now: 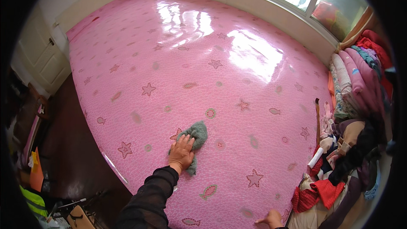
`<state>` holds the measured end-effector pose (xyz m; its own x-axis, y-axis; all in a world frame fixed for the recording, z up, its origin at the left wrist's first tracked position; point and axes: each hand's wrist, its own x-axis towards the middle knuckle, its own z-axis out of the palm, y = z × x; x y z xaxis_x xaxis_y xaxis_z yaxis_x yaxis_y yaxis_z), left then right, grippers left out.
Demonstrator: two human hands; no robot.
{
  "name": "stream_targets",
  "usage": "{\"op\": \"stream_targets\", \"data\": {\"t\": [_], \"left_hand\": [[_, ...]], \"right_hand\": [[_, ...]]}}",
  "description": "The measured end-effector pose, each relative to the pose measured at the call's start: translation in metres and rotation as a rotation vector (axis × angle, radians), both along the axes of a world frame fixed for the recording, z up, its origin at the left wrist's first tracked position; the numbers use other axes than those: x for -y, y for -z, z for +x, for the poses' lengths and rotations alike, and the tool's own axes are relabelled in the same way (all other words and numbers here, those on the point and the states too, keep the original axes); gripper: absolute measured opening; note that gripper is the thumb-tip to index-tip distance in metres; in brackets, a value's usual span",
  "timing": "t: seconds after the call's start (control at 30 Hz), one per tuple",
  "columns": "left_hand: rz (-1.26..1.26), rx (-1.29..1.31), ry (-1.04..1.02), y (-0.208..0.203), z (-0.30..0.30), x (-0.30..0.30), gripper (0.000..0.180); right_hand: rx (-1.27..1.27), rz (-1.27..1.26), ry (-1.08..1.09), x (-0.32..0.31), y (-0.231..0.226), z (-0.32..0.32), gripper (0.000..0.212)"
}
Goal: The person wipes a pink patterned surface with a gray cloth, moving in circular and back-and-forth motions. They briefly pick up a black hanger and a small blue item from the surface and place them aside before continuing to wipe.
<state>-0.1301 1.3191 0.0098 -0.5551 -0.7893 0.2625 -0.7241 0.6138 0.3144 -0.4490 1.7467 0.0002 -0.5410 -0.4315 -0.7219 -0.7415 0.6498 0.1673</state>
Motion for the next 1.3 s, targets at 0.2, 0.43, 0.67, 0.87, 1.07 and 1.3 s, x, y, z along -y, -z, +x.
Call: {"op": "stream_targets", "data": {"t": [0.2, 0.43, 0.67, 0.87, 1.07, 1.3], "left_hand": [[-0.001, 0.012, 0.003, 0.001, -0.001, 0.001, 0.057], [0.001, 0.042, -0.006, 0.002, -0.001, 0.0, 0.058], [-0.035, 0.045, -0.004, 0.002, -0.001, 0.0, 0.059], [0.005, 0.067, -0.013, 0.004, 0.0, 0.001, 0.06], [0.009, 0.113, 0.007, 0.012, 0.0, 0.004, 0.063], [-0.022, 0.135, 0.025, 0.015, 0.0, 0.006, 0.062]], "right_hand": [[0.017, -0.006, 0.034, 0.017, -0.028, 0.007, 0.094], [0.033, 0.045, 0.062, 0.025, -0.037, 0.01, 0.097], [0.009, 0.041, 0.035, 0.026, -0.038, 0.011, 0.099], [0.001, -0.003, 0.049, 0.019, -0.03, 0.01, 0.094], [0.066, -0.126, 0.102, 0.009, -0.031, 0.013, 0.078], [0.064, -0.165, 0.089, 0.018, -0.042, 0.017, 0.074]]}}
